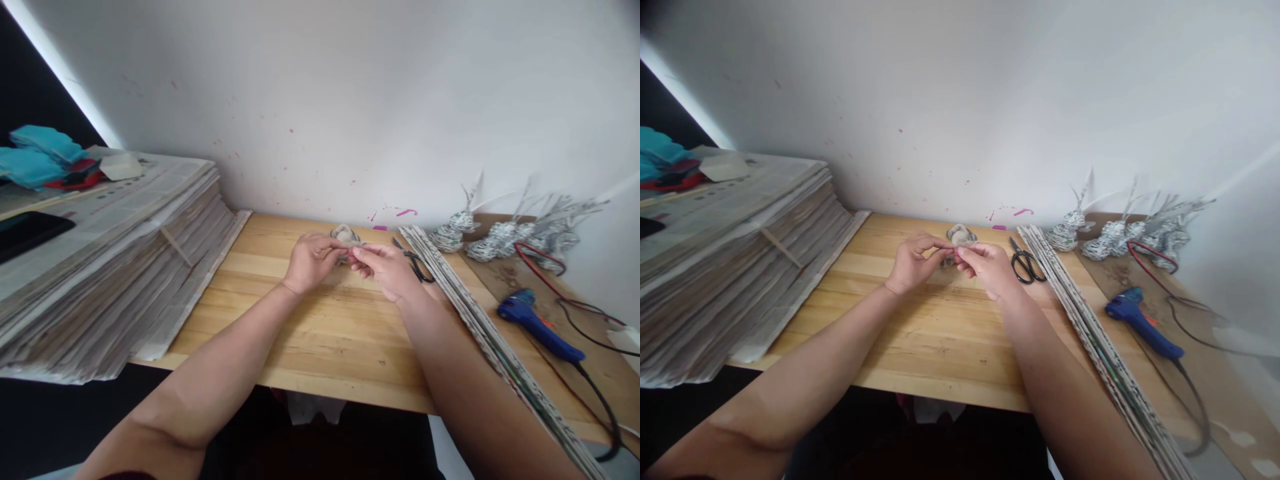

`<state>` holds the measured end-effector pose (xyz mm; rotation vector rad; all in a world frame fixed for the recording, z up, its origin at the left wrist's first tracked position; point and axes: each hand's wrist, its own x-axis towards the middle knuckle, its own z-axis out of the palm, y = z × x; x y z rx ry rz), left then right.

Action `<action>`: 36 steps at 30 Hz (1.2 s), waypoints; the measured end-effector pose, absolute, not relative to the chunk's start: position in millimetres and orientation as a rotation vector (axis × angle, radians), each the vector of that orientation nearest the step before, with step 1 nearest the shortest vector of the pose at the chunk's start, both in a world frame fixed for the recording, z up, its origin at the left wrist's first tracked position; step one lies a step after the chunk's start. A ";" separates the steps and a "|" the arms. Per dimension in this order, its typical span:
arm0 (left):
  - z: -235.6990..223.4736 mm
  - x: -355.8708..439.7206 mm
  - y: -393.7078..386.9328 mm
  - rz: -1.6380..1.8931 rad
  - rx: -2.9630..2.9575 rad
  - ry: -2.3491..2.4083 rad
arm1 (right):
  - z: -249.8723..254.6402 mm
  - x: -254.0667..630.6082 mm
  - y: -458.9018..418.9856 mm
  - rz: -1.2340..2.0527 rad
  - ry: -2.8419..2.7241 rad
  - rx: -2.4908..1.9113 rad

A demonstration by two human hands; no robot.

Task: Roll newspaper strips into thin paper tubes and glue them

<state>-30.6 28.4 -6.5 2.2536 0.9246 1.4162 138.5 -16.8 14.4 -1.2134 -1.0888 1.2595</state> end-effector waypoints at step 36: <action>-6.3 -25.7 28.1 1.220 1.975 0.958 | 11.0 147.1 -14.6 1.162 -1.305 -1.339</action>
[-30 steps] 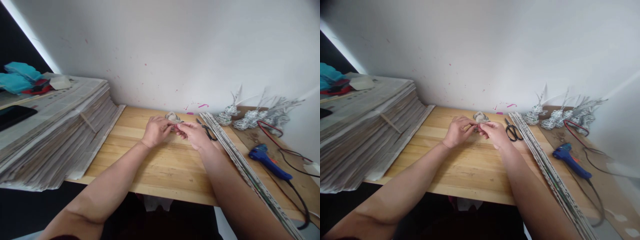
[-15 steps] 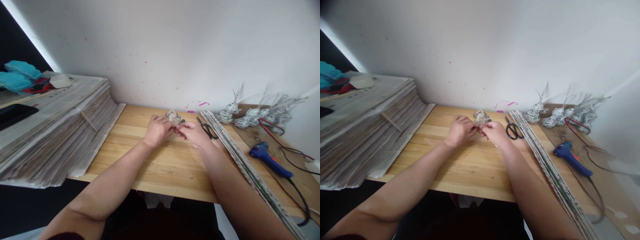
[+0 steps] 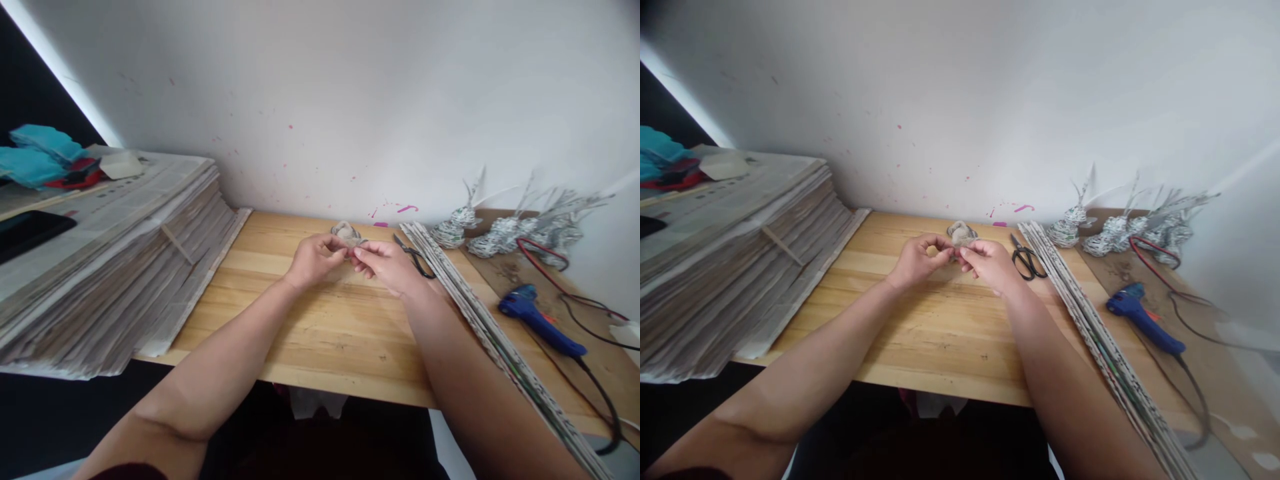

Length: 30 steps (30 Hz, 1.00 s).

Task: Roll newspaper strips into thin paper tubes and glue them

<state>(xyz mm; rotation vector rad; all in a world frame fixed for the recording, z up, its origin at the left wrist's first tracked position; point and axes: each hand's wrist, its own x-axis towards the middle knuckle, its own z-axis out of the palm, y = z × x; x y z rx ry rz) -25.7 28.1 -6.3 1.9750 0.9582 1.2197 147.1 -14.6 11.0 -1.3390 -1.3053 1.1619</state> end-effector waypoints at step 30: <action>-3.7 -31.5 23.5 1.259 2.463 0.942 | 17.1 142.8 -17.8 1.066 -1.329 -1.418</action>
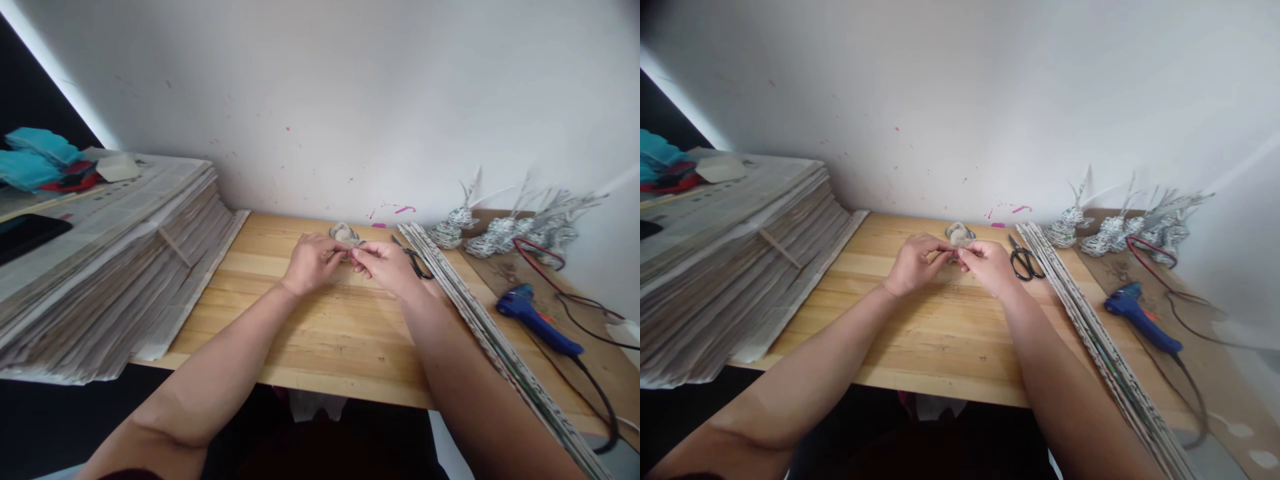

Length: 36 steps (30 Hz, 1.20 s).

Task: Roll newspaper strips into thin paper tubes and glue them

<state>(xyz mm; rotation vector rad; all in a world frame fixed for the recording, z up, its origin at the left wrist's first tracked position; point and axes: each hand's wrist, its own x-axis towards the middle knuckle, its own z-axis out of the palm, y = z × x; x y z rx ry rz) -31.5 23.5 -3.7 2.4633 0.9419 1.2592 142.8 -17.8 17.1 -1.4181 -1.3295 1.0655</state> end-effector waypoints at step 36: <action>-13.2 -25.4 31.8 0.969 1.192 0.650 | 19.4 142.3 -18.3 0.693 -1.402 -1.264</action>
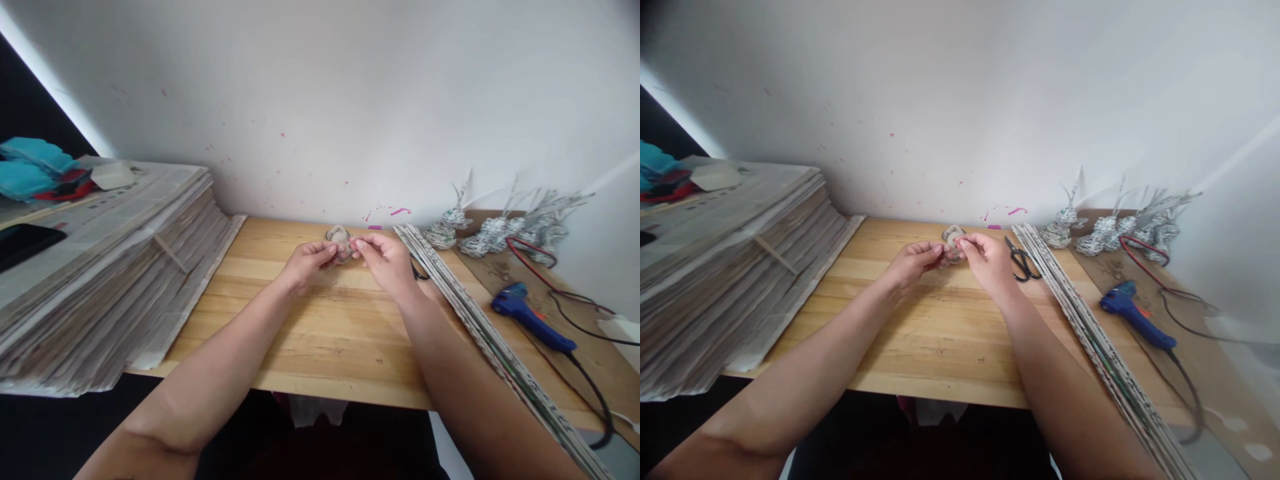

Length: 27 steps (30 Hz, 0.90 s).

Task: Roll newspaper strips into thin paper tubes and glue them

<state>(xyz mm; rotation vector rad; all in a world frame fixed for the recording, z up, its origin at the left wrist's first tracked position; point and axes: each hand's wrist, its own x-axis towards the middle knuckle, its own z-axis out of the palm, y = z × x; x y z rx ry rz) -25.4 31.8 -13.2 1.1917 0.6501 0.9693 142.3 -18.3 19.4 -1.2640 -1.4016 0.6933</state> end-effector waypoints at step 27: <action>-11.5 -28.5 40.4 1.204 1.276 0.832 | 48.4 129.6 -50.7 1.221 -1.941 -1.098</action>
